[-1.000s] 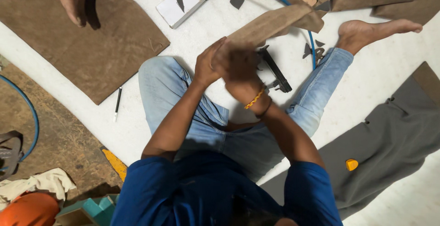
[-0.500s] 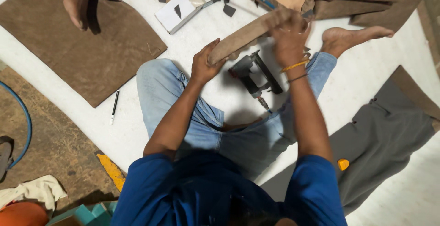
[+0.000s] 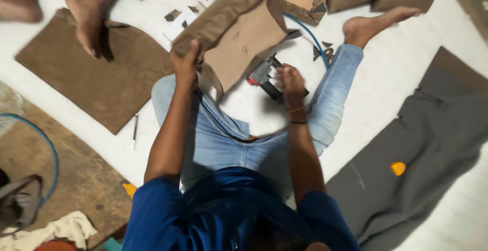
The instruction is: The person sits on the floor and stretches a piece of brown fabric over a wooden board, folding the edges over the back. They use a pneumatic nail gun to fasten the fabric to the board, pressing and smoothing the material between fastening passes.
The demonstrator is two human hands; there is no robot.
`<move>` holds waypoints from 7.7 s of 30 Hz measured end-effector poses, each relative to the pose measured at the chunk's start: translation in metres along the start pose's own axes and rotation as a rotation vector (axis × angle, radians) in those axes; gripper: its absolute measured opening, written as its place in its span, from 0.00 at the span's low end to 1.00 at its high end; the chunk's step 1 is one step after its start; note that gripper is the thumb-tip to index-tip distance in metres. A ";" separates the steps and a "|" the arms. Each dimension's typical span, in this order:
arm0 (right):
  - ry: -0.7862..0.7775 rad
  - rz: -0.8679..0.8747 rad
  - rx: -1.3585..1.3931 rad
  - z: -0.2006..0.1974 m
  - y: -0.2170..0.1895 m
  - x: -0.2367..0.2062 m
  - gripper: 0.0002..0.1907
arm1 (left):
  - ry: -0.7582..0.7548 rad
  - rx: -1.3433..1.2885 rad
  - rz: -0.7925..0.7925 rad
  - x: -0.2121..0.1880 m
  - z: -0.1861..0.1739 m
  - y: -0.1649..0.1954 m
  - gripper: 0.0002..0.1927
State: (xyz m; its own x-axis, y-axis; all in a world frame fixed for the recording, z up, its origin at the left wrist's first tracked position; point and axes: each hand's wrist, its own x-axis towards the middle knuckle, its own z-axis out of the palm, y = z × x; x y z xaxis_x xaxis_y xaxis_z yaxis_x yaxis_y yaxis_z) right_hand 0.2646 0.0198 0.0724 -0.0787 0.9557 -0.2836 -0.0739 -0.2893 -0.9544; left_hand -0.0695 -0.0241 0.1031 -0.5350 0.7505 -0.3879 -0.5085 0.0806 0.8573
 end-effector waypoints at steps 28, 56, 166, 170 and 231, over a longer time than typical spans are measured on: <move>-0.218 -1.197 -0.830 0.100 -0.099 -0.011 0.14 | -0.604 1.133 0.145 -0.086 0.031 0.009 0.57; 0.021 -0.221 0.141 0.093 -0.041 0.072 0.20 | -0.289 0.501 0.039 -0.024 0.047 -0.104 0.35; 0.223 0.004 0.226 0.120 0.021 0.064 0.22 | -0.887 0.724 0.228 0.039 0.097 -0.066 0.34; 0.223 0.022 0.219 0.117 0.027 0.064 0.20 | -0.934 1.006 0.509 0.026 0.109 -0.051 0.35; -0.084 -0.290 -1.110 -0.010 0.036 -0.010 0.18 | -0.761 1.903 0.679 0.041 0.122 0.031 0.39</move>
State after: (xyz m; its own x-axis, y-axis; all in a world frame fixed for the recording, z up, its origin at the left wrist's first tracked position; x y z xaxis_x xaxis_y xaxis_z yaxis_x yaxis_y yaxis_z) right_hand 0.2722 0.0000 0.0396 -0.2706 0.9600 -0.0726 0.8134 0.1876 -0.5507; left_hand -0.0250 0.0894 0.1548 0.2518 0.9473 -0.1982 0.9608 -0.2202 0.1684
